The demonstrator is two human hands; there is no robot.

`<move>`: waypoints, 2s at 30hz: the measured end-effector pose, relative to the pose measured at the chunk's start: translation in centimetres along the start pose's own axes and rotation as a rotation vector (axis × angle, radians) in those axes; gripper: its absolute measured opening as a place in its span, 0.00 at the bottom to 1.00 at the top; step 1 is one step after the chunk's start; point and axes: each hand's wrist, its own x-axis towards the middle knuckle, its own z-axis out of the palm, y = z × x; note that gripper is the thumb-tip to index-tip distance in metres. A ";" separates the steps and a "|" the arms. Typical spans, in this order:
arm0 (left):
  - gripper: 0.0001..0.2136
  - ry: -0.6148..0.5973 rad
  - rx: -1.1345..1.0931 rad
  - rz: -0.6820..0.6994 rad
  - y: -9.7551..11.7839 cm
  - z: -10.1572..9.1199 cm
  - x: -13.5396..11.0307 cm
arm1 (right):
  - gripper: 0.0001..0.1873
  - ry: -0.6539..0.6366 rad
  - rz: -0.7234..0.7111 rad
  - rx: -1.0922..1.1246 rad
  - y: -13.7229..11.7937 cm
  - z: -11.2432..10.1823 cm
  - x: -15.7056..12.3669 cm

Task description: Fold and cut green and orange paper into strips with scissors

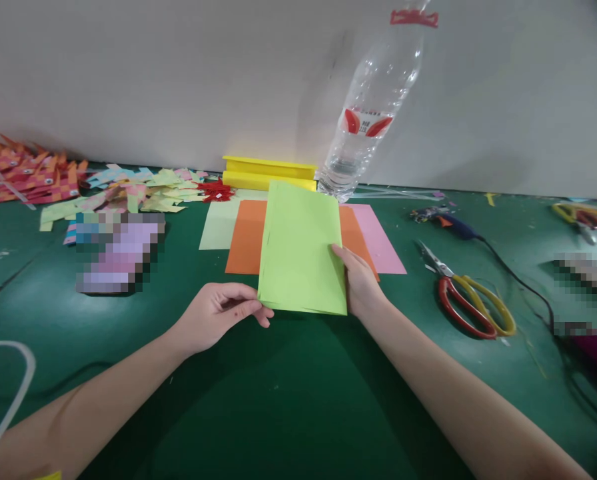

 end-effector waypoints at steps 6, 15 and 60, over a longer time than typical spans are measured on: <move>0.10 -0.058 -0.007 0.025 0.2 0.0 -0.1 | 0.13 -0.044 -0.022 -0.007 0.3 -0.3 0.2; 0.14 -0.083 -0.233 0.014 -0.6 -0.1 0.0 | 0.12 -0.055 -0.019 -0.019 0.0 -0.3 0.0; 0.14 0.216 0.225 -0.128 -0.4 -1.1 0.9 | 0.25 -0.403 -0.281 -0.529 0.7 0.1 -1.2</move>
